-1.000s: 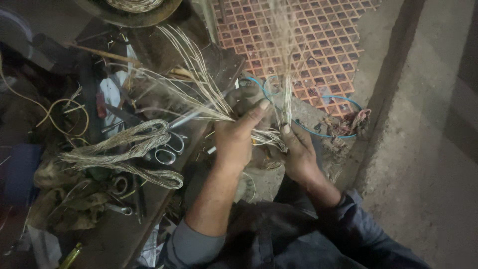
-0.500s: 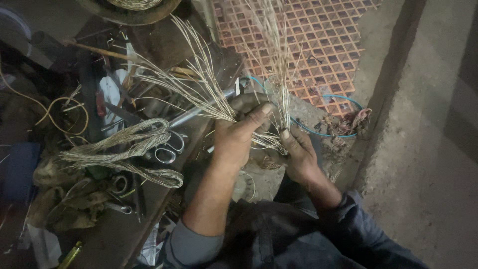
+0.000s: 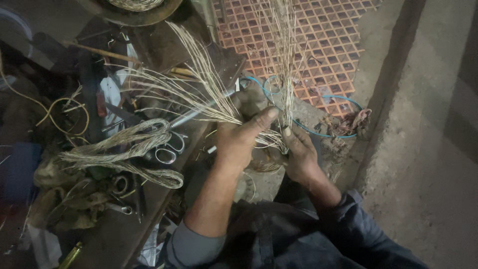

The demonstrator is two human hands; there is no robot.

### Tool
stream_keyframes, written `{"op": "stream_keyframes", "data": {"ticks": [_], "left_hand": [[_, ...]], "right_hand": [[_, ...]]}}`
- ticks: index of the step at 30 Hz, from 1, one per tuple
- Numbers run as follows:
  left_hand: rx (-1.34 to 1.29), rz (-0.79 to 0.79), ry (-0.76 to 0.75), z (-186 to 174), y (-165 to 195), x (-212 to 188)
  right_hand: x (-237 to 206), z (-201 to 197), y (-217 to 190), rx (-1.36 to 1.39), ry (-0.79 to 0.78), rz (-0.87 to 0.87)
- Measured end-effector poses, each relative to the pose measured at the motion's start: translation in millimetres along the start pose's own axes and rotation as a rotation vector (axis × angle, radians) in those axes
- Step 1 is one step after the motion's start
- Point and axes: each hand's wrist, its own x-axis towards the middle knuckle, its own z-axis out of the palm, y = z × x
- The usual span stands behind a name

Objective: The person sits at a cluttered workbench and assembles bundles of long fibrous strands, folding and aligning them by hand and binding them together. They then reach into a metal drum holding coiled wire, pull out lengths of wire, and continue working the fiber bundle, shaping and tightening it by hand.

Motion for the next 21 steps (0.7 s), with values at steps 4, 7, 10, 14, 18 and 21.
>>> {"op": "stream_keyframes", "data": {"ticks": [4, 7, 10, 14, 18, 21], "left_hand": [[0.083, -0.028, -0.114, -4.4, 1.3, 1.1], [0.061, 0.013, -0.169, -7.5, -1.0, 2.8], [0.17, 0.225, -0.231, -9.2, -2.1, 1.7], [0.113, 0.2, -0.139, -5.4, 1.5, 1.5], [-0.182, 0.034, -0.176, -1.1, 12.6, 7.8], [-0.049, 0.027, -0.061, 4.0, 17.0, 9.0]], "right_hand": [[1.0, -5.2, 4.1, -0.003, -0.082, -0.051], [0.4, -6.6, 4.4, -0.065, -0.085, -0.062], [0.2, -3.2, 1.7, -0.06, -0.001, 0.0], [-0.7, 0.7, -1.8, -0.08, -0.097, -0.082], [2.1, -5.0, 3.2, -0.073, -0.121, -0.107], [3.4, -14.9, 10.9, -0.108, -0.065, -0.027]]}}
